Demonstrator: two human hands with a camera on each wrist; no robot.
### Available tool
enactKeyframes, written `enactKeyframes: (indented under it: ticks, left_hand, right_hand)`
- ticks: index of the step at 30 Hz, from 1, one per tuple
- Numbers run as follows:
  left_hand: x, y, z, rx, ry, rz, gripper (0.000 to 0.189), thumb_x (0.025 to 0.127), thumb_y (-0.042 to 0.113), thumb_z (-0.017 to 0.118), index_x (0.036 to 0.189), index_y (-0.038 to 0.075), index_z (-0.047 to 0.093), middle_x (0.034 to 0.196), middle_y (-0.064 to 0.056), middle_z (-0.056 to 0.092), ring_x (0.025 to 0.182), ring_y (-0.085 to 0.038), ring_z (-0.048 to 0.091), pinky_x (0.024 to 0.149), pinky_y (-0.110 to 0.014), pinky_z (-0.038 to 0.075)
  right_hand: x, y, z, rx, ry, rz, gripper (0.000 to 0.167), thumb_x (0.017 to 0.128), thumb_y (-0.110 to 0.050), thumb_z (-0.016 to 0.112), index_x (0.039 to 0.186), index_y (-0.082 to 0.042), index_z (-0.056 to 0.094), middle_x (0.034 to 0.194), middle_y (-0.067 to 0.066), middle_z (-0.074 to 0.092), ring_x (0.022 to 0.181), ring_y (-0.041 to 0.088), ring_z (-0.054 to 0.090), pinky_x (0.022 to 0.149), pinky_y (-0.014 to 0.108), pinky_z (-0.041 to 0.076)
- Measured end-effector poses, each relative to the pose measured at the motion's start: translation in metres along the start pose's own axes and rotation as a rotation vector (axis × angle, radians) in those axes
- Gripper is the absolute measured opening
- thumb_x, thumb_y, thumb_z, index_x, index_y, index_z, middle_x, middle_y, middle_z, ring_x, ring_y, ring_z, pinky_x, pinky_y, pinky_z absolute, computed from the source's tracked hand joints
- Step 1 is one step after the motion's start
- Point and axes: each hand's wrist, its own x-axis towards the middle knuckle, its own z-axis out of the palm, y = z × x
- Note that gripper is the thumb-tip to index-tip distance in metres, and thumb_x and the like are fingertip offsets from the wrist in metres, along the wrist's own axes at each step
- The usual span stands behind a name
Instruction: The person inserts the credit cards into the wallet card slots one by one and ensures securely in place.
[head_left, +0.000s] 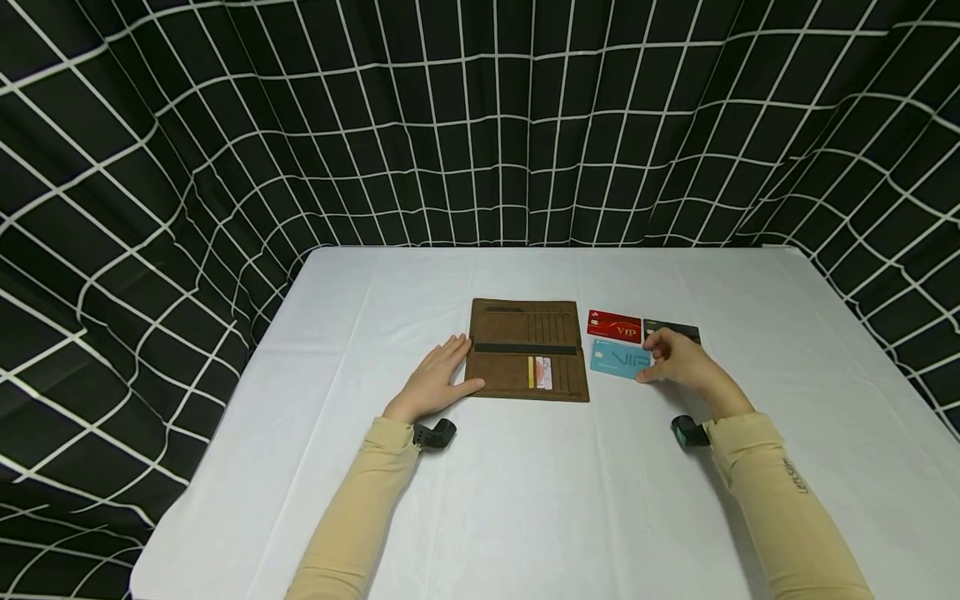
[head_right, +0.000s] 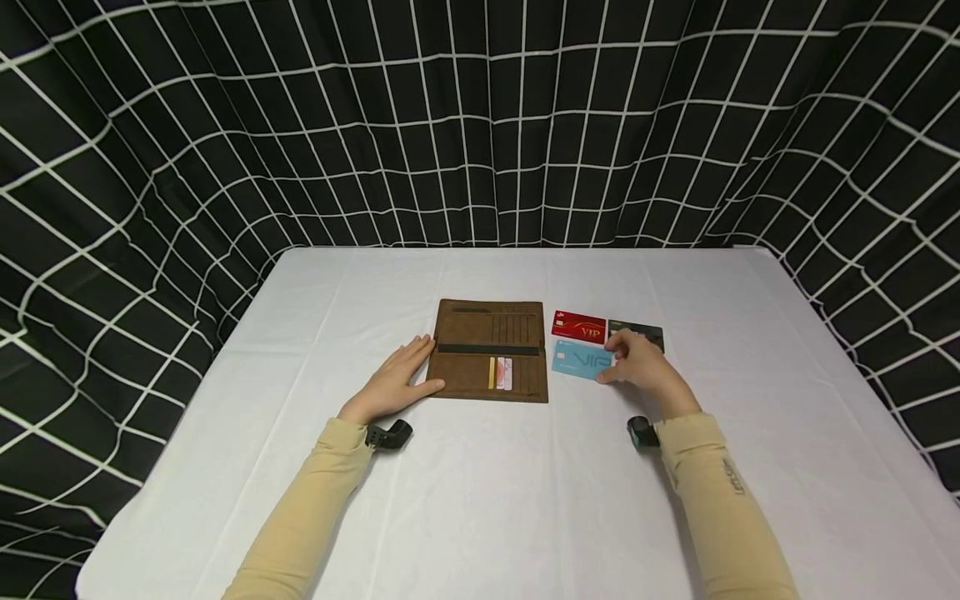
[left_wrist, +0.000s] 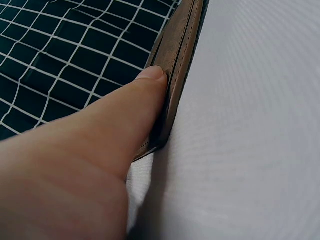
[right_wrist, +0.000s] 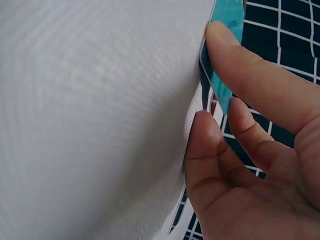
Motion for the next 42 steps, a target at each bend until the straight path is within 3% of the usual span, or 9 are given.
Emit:
enactKeyframes:
  ticks: [10, 23, 36, 42]
  left_hand:
    - [-0.001, -0.0004, 0.0009, -0.014, 0.011, 0.009, 0.081, 0.09, 0.056, 0.048, 0.147, 0.005, 0.021, 0.153, -0.006, 0.014, 0.139, -0.014, 0.005, 0.111, -0.028, 0.003]
    - [-0.0023, 0.0008, 0.0002, -0.015, 0.021, 0.016, 0.081, 0.09, 0.055, 0.05, 0.147, 0.005, 0.022, 0.153, -0.006, 0.015, 0.139, -0.016, 0.008, 0.111, -0.029, 0.004]
    - [-0.0016, 0.0006, -0.0004, -0.008, 0.007, 0.005, 0.081, 0.09, 0.056, 0.048, 0.147, 0.006, 0.02, 0.153, -0.005, 0.013, 0.139, -0.013, 0.006, 0.111, -0.028, 0.002]
    - [-0.0018, 0.0002, 0.0002, -0.016, 0.03, 0.022, 0.08, 0.09, 0.054, 0.05, 0.147, 0.005, 0.023, 0.152, -0.007, 0.016, 0.139, -0.016, 0.008, 0.112, -0.03, 0.005]
  right_hand:
    - [-0.0026, 0.0014, 0.0034, 0.106, -0.007, -0.014, 0.055, 0.071, 0.002, 0.077, 0.111, 0.01, 0.042, 0.085, 0.013, 0.042, 0.073, 0.019, 0.041, 0.058, 0.021, 0.038]
    - [-0.0034, 0.0024, 0.0045, 0.046, 0.003, -0.071, 0.05, 0.078, -0.001, 0.072, 0.122, 0.009, 0.049, 0.082, 0.012, 0.045, 0.074, 0.023, 0.041, 0.055, 0.025, 0.036]
    - [-0.0052, 0.0045, 0.002, 0.112, 0.019, 0.036, 0.043, 0.09, -0.017, 0.062, 0.129, -0.001, 0.052, 0.098, 0.015, 0.047, 0.093, 0.029, 0.038, 0.073, 0.038, 0.032]
    - [-0.0059, 0.0034, -0.0012, 0.129, 0.007, 0.006, 0.045, 0.093, -0.02, 0.058, 0.132, 0.001, 0.049, 0.109, 0.021, 0.052, 0.092, 0.028, 0.049, 0.075, 0.035, 0.039]
